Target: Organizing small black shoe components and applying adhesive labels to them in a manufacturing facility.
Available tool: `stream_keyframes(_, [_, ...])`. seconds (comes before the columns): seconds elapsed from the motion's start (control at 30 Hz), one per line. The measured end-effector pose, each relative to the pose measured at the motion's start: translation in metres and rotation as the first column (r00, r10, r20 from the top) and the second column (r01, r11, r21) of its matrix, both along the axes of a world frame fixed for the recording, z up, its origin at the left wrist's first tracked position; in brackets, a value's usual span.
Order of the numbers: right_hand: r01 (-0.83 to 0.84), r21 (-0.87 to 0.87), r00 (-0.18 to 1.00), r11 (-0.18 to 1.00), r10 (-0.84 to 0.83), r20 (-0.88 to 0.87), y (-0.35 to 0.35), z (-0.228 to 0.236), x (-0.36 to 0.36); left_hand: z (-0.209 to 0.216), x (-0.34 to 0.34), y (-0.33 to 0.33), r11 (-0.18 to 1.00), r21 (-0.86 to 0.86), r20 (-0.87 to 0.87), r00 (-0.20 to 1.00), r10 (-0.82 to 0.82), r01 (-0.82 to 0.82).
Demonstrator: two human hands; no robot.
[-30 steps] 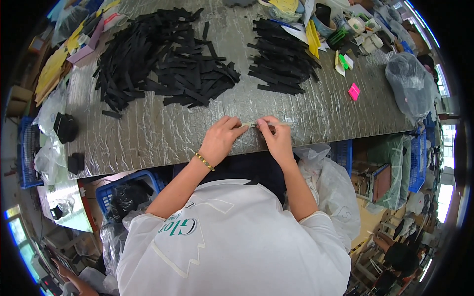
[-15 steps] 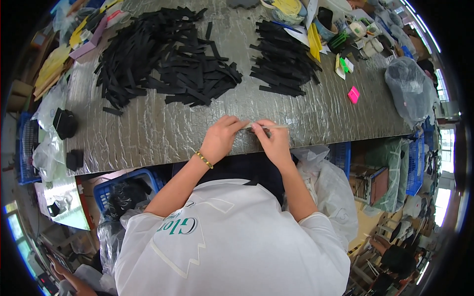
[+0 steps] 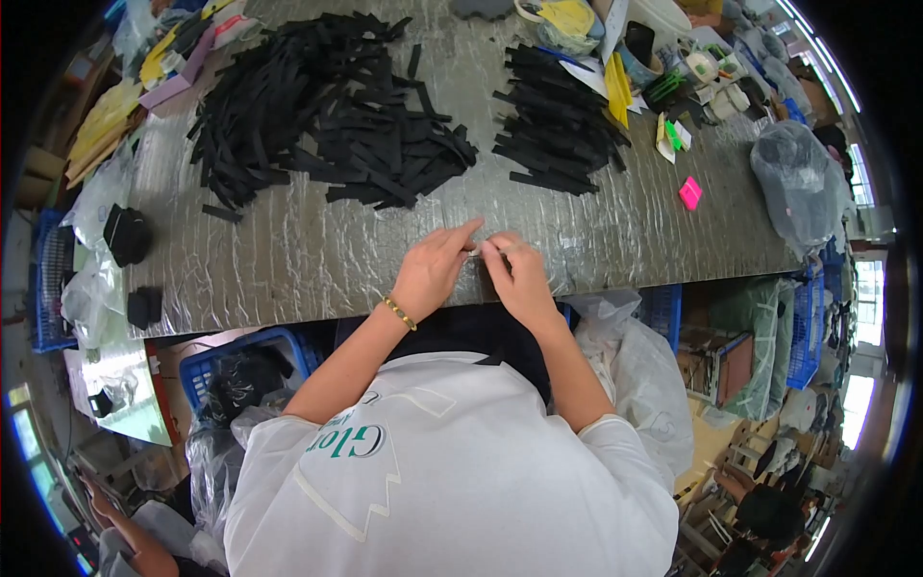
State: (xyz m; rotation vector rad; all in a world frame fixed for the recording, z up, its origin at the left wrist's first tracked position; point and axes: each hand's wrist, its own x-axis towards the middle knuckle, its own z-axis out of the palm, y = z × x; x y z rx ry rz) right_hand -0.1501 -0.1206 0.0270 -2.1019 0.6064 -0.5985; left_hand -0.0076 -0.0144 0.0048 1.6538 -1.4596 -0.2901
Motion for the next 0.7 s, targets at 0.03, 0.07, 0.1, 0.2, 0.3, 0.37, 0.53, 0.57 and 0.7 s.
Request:
stream_keyframes(0.03, [-0.037, 0.002, 0.999, 0.999, 0.037, -0.003, -0.004, -0.001, -0.003, 0.0, 0.0, 0.0, 1.0, -0.011, -0.003, 1.0, 0.0, 0.0])
stream_keyframes(0.07, [-0.038, -0.001, 0.999, 0.999, 0.038, -0.001, -0.008, 0.0, -0.005, 0.001, 0.001, 0.0, 1.0, -0.014, 0.0, 1.0, 0.001, -0.001])
stream_keyframes(0.1, [-0.062, -0.105, 0.998, 0.992, 0.06, -0.027, -0.012, 0.001, -0.007, 0.003, 0.0, 0.001, 1.0, 0.021, -0.016, 1.0, 0.003, -0.003])
stream_keyframes(0.2, [-0.118, -0.218, 0.988, 0.969, 0.091, -0.128, -0.018, 0.002, -0.013, 0.003, 0.0, 0.002, 0.999, 0.035, -0.04, 0.999, 0.001, 0.001])
stream_keyframes(0.3, [-0.163, -0.212, 0.972, 0.964, 0.12, -0.202, -0.023, 0.001, -0.014, 0.004, 0.001, 0.002, 1.0, 0.008, -0.034, 0.999, -0.007, 0.007])
stream_keyframes(0.37, [-0.176, -0.199, 0.97, 0.964, 0.135, -0.203, -0.026, 0.002, -0.012, 0.006, 0.003, 0.003, 1.0, 0.001, -0.017, 1.0, -0.011, 0.011])
stream_keyframes(0.53, [-0.11, -0.115, 0.994, 0.987, 0.109, -0.017, -0.023, 0.015, -0.001, 0.015, 0.02, 0.012, 0.997, -0.07, -0.048, 0.998, 0.031, -0.035])
stream_keyframes(0.57, [-0.111, -0.113, 0.994, 0.987, 0.11, -0.016, -0.02, 0.014, -0.003, 0.017, 0.022, 0.017, 0.997, -0.068, -0.047, 0.998, 0.033, -0.036])
stream_keyframes(0.7, [-0.136, -0.384, 0.989, 0.913, 0.105, -0.099, -0.016, 0.002, -0.017, 0.019, 0.035, 0.026, 0.975, -0.075, -0.096, 0.975, 0.202, -0.209])
